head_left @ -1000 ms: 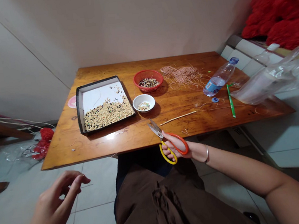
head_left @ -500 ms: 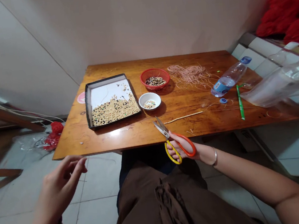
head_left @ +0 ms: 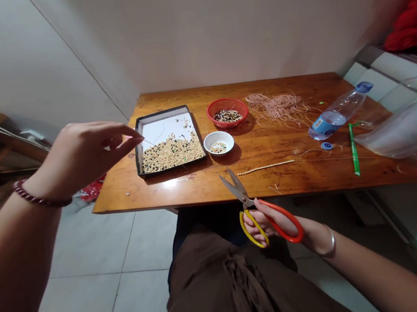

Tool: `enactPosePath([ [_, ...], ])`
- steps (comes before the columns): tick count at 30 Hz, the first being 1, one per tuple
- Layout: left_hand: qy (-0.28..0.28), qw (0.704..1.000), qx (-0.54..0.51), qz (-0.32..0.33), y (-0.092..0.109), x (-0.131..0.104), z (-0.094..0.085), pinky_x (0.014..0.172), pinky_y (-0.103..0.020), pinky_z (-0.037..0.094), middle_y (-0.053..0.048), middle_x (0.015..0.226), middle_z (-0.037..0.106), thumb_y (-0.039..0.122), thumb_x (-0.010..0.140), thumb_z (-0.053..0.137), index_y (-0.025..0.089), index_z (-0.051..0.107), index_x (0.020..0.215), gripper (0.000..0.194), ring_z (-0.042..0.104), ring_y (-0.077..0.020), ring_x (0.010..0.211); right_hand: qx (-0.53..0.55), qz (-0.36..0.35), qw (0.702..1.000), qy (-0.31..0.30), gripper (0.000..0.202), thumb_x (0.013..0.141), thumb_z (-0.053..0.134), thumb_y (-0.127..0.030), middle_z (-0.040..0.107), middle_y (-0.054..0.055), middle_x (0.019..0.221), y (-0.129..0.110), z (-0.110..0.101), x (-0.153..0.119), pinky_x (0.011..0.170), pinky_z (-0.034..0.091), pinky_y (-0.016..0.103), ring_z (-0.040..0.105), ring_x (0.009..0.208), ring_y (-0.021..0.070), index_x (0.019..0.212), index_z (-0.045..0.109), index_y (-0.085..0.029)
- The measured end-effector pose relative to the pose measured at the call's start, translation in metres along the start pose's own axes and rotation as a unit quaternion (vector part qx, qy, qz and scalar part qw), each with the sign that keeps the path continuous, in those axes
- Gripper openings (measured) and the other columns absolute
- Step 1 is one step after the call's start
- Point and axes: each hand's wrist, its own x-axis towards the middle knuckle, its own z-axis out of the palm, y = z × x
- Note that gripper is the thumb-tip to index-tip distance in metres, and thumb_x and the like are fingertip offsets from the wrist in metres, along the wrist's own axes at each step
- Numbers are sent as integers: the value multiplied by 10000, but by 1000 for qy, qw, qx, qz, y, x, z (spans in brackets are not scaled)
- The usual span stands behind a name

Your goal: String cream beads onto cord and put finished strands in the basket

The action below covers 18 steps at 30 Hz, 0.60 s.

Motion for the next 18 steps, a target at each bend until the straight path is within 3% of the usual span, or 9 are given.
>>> enactPosePath([
  [3, -41, 999, -9, 2, -2, 2, 16, 642, -149, 320, 84, 698, 565, 508, 874, 256, 88, 655, 1056, 607, 467, 5, 652, -11, -18, 1000, 22, 588, 800, 271, -772, 380, -11, 643, 4, -3, -13, 535, 335, 280, 351, 517, 119, 729, 401, -203],
  [6, -90, 996, -25, -12, -12, -10, 46, 640, -155, 336, 67, 704, 584, 483, 890, 246, 70, 652, 1044, 600, 454, -9, 629, -34, -40, 997, 56, 569, 813, 289, -750, 388, -2, 675, 3, -6, -29, 550, 348, 290, 366, 535, 126, 719, 411, -202],
  [10, -154, 984, -74, -49, -41, -39, 95, 575, -152, 324, 28, 694, 630, 448, 879, 473, 111, 683, 945, 402, 452, -46, 575, -61, -68, 993, 74, 573, 818, 276, -746, 393, 1, 686, -1, -8, -47, 560, 352, 295, 356, 538, 125, 716, 419, -200],
  [13, -225, 968, -85, -73, -64, -58, 125, 591, -183, 337, 0, 784, 678, 426, 867, 515, 168, 678, 965, 320, 520, -97, 619, -71, -70, 992, 81, 571, 833, 258, -731, 393, 5, 682, -3, -11, -53, 560, 353, 294, 365, 553, 133, 722, 434, -199],
  [16, -227, 966, -68, -108, -80, -70, 141, 583, -219, 342, -33, 843, 699, 475, 871, 492, 214, 677, 976, 337, 577, -153, 673, -60, -77, 991, 94, 552, 863, 235, -694, 395, 11, 696, -6, -13, -57, 550, 356, 289, 372, 565, 136, 735, 446, -200],
  [18, -206, 973, -42, -100, -87, -74, 141, 623, -225, 368, -48, 958, 690, 507, 887, 455, 215, 667, 1006, 380, 592, -169, 759, -65, -95, 988, 100, 554, 867, 231, -688, 407, 17, 708, -11, -15, -61, 550, 375, 296, 385, 565, 137, 741, 458, -198],
])
